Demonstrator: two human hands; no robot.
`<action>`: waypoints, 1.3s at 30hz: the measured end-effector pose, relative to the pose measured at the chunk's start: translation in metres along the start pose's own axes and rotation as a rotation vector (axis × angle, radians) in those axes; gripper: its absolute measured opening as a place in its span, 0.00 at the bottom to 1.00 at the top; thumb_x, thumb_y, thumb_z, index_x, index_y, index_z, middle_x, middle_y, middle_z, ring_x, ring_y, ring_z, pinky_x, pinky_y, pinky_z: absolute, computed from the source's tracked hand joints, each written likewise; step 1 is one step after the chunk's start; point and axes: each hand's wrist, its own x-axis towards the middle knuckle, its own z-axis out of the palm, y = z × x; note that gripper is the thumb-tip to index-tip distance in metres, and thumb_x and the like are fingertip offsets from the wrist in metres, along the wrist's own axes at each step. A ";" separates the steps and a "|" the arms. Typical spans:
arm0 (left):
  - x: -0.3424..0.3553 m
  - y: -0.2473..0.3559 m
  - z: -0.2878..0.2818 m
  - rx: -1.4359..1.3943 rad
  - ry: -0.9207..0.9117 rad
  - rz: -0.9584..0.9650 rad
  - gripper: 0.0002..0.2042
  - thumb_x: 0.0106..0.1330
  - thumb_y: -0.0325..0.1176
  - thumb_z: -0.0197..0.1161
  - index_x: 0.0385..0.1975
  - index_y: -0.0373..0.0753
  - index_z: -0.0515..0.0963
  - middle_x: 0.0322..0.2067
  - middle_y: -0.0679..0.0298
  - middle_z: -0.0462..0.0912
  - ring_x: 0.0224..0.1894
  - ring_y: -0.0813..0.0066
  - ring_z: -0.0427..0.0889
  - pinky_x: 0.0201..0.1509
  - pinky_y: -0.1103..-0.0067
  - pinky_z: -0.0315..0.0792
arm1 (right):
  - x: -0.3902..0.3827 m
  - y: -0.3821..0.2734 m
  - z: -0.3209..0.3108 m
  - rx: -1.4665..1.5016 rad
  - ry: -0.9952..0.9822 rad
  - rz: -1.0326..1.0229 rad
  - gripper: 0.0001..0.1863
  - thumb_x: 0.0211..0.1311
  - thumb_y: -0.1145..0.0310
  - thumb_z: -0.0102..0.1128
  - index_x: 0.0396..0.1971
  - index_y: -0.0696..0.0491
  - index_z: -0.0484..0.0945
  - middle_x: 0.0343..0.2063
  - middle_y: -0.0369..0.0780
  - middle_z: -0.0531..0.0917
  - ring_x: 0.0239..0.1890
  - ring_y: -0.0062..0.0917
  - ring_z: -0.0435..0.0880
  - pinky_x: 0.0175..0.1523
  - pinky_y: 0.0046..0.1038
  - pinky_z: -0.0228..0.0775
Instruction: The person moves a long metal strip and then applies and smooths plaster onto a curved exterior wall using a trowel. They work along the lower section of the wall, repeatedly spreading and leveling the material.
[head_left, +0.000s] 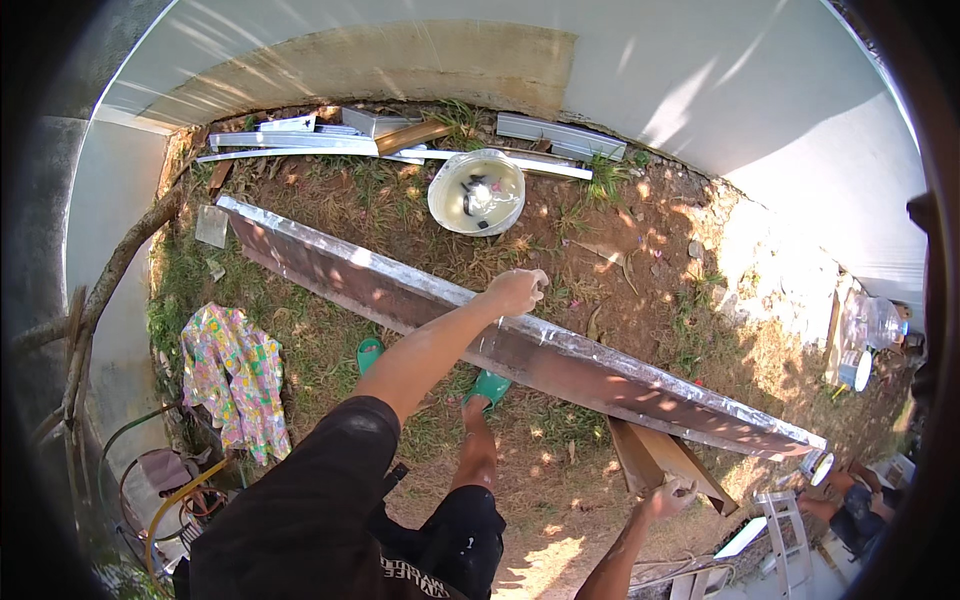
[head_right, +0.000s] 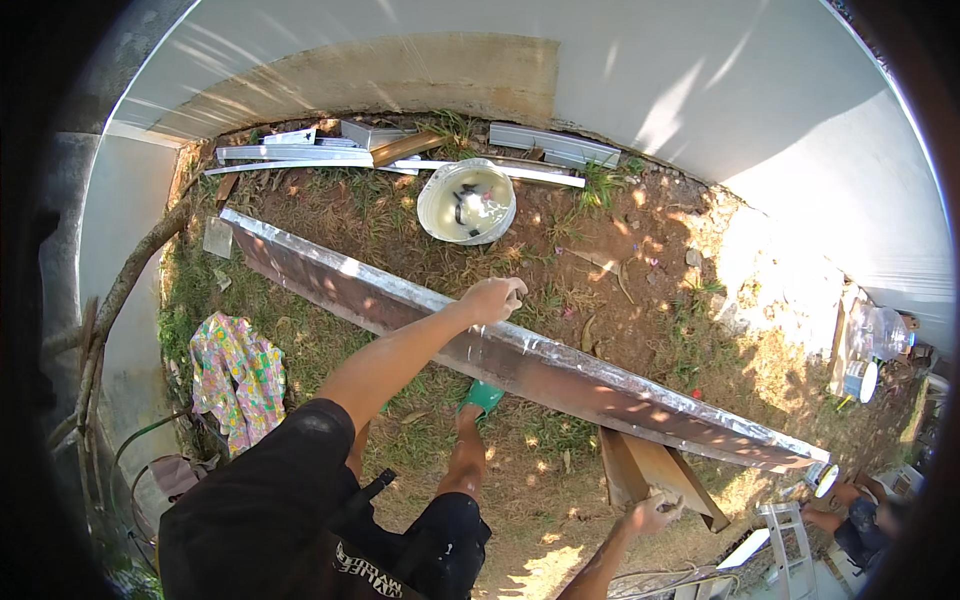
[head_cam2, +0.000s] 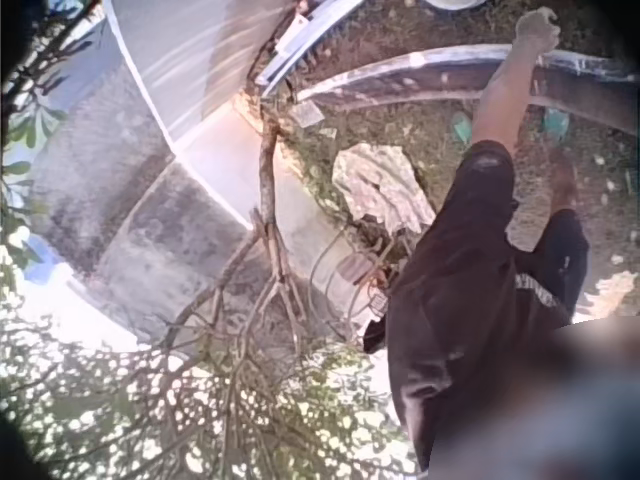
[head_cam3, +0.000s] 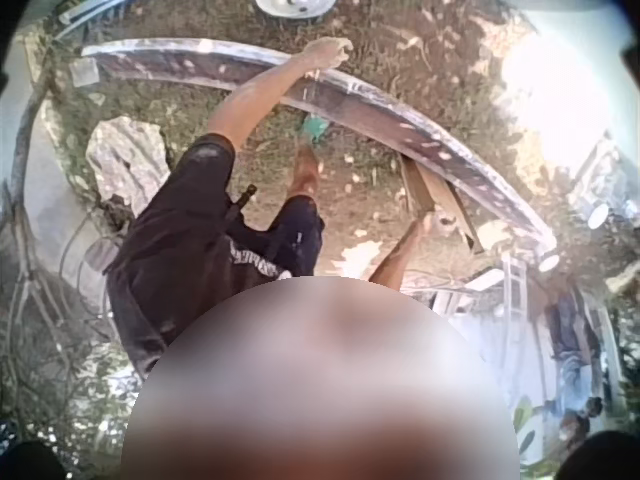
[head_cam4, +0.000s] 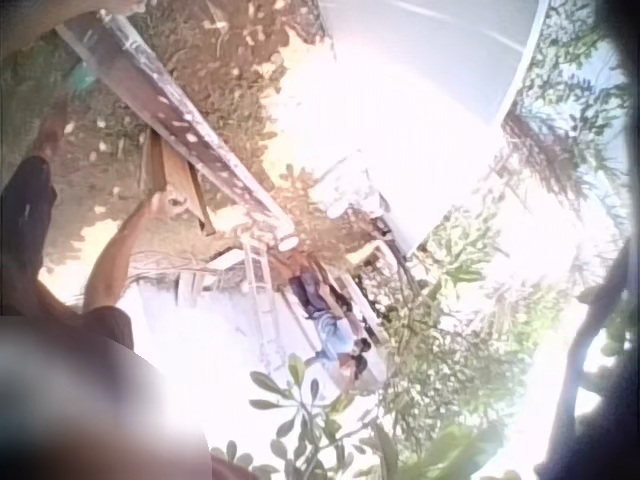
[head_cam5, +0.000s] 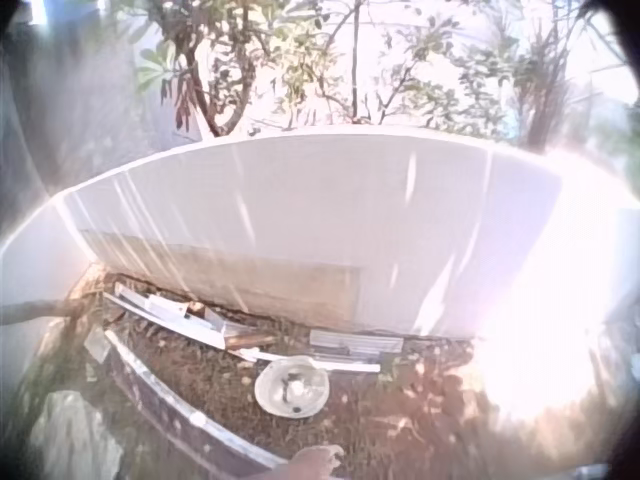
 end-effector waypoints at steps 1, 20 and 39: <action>-0.011 -0.009 -0.003 -0.061 0.065 -0.023 0.15 0.58 0.36 0.58 0.44 0.41 0.74 0.29 0.60 0.81 0.35 0.62 0.80 0.41 0.69 0.72 | -0.001 0.000 0.000 0.014 -0.018 -0.017 0.24 0.53 0.74 0.52 0.54 0.58 0.68 0.51 0.48 0.72 0.49 0.37 0.73 0.53 0.34 0.64; -0.308 -0.188 0.065 -1.214 0.303 -0.935 0.35 0.63 0.60 0.48 0.63 0.42 0.54 0.56 0.56 0.67 0.51 0.62 0.72 0.51 0.63 0.66 | -0.095 0.073 -0.061 0.318 0.111 0.120 0.28 0.49 0.84 0.48 0.55 0.61 0.62 0.47 0.51 0.72 0.41 0.35 0.78 0.45 0.32 0.75; -0.651 -0.295 0.170 -0.988 0.381 -1.062 0.29 0.67 0.53 0.45 0.62 0.38 0.57 0.57 0.54 0.66 0.54 0.59 0.71 0.57 0.58 0.64 | -0.332 0.188 -0.133 0.327 -0.178 -0.163 0.20 0.46 0.79 0.53 0.44 0.59 0.72 0.30 0.45 0.80 0.34 0.31 0.80 0.40 0.30 0.71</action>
